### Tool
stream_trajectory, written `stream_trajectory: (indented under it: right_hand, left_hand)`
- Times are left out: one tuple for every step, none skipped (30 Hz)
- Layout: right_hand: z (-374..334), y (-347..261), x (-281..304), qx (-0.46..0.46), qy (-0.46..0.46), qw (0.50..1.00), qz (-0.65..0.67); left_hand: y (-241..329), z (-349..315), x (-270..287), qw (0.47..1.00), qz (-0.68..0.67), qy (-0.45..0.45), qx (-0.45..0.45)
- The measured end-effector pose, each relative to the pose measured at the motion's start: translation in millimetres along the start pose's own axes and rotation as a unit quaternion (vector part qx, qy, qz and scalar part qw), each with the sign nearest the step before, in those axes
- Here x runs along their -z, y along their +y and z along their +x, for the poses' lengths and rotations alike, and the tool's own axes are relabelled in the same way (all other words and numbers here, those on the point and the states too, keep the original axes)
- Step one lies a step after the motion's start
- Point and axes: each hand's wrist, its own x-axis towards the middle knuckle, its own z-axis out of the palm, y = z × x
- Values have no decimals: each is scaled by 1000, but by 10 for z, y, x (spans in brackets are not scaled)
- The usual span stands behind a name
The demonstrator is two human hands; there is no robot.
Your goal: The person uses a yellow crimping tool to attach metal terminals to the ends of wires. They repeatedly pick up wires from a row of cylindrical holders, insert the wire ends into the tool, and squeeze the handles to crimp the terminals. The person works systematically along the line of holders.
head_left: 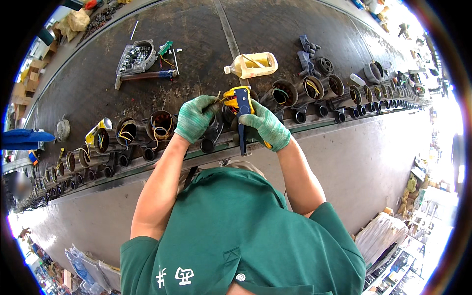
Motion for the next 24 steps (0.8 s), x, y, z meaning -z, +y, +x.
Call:
stream_trajectory:
  right_hand:
    - [0,-2,5,0,-6,1000,-8]
    - [-3,-16,3,0,-13,1000,-15]
    - [-3,-30,-2,0,-20,1000,-23]
    - [-4,-41,-3,-6,-18,999,-32]
    - [-8,-53,-1,-11,-16,999,-41]
    - [-5,-60,3,-18,-13,999,-49]
    - [0,-68,4,-15,-15,998,-55]
    - [5,-74,4,-13,-17,998,-62]
    - [1,-80,7,-10,-19,997,-69]
    - [5,-78,15,-10,-21,997,-80]
    - [16,-70,27,-9,-23,996,-91]
    - [23,-62,39,-8,-25,994,-102]
    - [32,-44,59,0,-26,992,-123]
    - [42,-21,83,8,-27,989,-145]
    - [46,-44,69,15,-29,985,-167]
    - [32,-84,50,-22,-19,991,-134]
    - [3,-144,18,-60,-8,993,-101]
    - [-24,-201,-22,-95,5,993,-68]
    - [-27,-167,-38,-50,9,998,-40]
    - [-16,-88,-42,-4,14,1000,-13]
    - [6,-22,-45,42,16,999,15]
    - [21,-13,-18,52,16,998,17]
    - [29,-13,-2,63,16,998,19]
    - [-7,-94,18,45,8,998,40]
  left_hand:
    - [4,3,-2,1000,4,2,-13]
    - [5,6,-3,1000,8,4,-25]
    - [1,6,5,1000,16,0,-23]
    - [-6,5,16,1000,23,-4,-20]
    - [-9,3,25,999,31,-8,-18]
    - [-4,4,24,1000,26,-11,-9]
    - [13,4,22,1000,21,-14,0]
    - [22,6,25,1000,17,-17,9]
    - [29,8,30,1000,23,-15,-6]
    - [33,10,35,999,29,-13,-20]
    - [32,12,40,999,35,-11,-34]
    - [26,15,41,999,35,-15,-36]
    - [14,21,41,998,35,-19,-39]
    - [8,23,44,998,35,-23,-41]
    - [11,18,49,998,34,-30,-37]
    - [21,9,57,998,34,-36,-33]
    - [25,-1,63,998,33,-42,-28]
    - [22,3,62,998,29,-38,-29]
    - [8,4,56,999,24,-33,-30]
    - [-2,7,48,999,20,-29,-31]
    - [-8,0,43,999,14,-21,-30]
    - [-10,-5,32,999,7,-12,-30]
    - [-11,-6,29,1000,1,-3,-29]
    - [-18,-12,30,999,2,0,-34]
